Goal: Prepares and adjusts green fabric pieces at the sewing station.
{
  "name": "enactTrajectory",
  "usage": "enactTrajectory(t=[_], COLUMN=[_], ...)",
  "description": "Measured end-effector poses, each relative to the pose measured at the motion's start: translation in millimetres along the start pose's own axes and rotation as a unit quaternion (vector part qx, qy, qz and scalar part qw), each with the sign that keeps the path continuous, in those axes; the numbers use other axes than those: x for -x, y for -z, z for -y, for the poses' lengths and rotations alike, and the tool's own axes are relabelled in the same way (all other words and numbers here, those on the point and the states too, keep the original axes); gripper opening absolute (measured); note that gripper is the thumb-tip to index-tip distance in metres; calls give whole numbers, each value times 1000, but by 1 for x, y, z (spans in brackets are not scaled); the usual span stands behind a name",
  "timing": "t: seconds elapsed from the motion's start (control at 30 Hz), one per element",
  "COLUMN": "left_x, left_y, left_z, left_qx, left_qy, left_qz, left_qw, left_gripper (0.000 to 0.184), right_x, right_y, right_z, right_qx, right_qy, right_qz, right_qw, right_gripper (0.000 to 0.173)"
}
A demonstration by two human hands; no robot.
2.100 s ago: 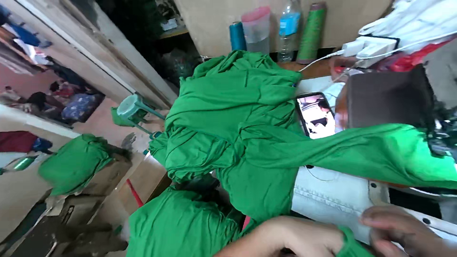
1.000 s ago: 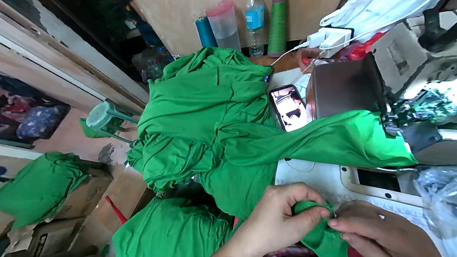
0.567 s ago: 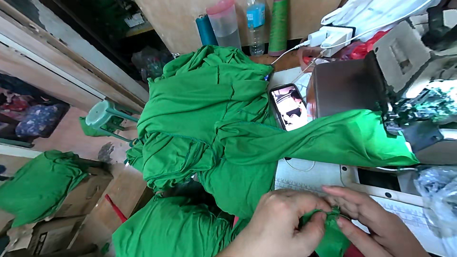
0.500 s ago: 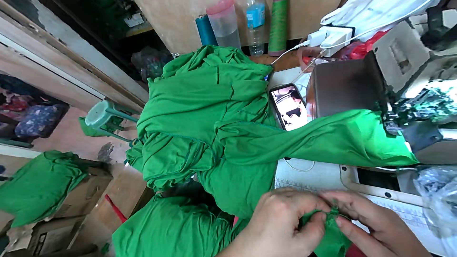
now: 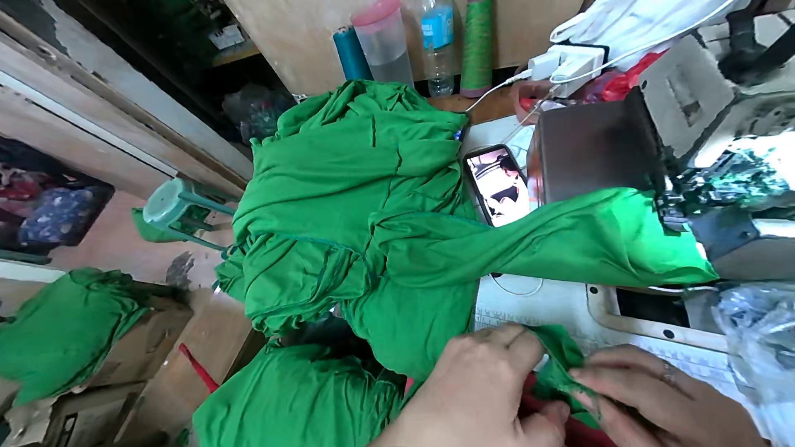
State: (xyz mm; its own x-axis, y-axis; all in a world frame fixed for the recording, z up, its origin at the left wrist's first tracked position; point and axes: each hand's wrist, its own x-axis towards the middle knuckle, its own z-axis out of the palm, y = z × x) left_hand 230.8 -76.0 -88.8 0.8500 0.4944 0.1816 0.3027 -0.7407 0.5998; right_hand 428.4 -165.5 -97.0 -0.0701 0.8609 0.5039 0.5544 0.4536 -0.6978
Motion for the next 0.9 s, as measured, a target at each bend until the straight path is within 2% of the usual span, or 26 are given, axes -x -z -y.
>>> enactTrajectory(t=[0.17,0.23,0.33,0.43,0.5,0.57,0.63,0.7,0.73,0.8,0.83,0.9], left_x=[-10,-13,-15,-12,-11,-10,-8,-8,-8,-8,-8,-7], left_y=[-23,-22,-17,-20,-17,-13,-10,-12,-16,-28,-34,-48], left_z=[2,1,0,11,12,12,13,12,11,8,7,7], left_qx=[-33,-48,-51,6,99,225,390,538,594,663,668,616], left_qy=[18,23,24,-3,-14,-40,-84,-116,-120,-108,-98,-91], left_qz=[-169,-206,-215,-181,-135,-88,-62,-52,-44,1,39,116], left_qw=[985,977,975,983,986,970,915,833,794,741,737,774], left_gripper=[16,12,13,19,18,8,14,13,5,7,7,10], right_x=[2,3,4,4,3,5,11,14,14,13,11,5], right_y=[-10,-9,-8,-8,-5,-2,-3,-9,-13,-18,-18,-15], right_z=[-5,-7,-9,-11,-10,-17,-31,-39,-41,-37,-32,-27], right_qx=[-1,-65,-209,-351,-427,-492,-592,-668,-696,-741,-761,-777], right_qy=[4,-20,-74,-132,-196,-240,-222,-183,-160,-136,-139,-124], right_qz=[-19,-26,-49,-71,-81,-81,-59,-20,5,20,3,-44], right_qw=[1000,997,974,924,879,833,773,721,700,657,634,616], right_gripper=[20,20,16,17,16,20,27,31,32,36,36,31])
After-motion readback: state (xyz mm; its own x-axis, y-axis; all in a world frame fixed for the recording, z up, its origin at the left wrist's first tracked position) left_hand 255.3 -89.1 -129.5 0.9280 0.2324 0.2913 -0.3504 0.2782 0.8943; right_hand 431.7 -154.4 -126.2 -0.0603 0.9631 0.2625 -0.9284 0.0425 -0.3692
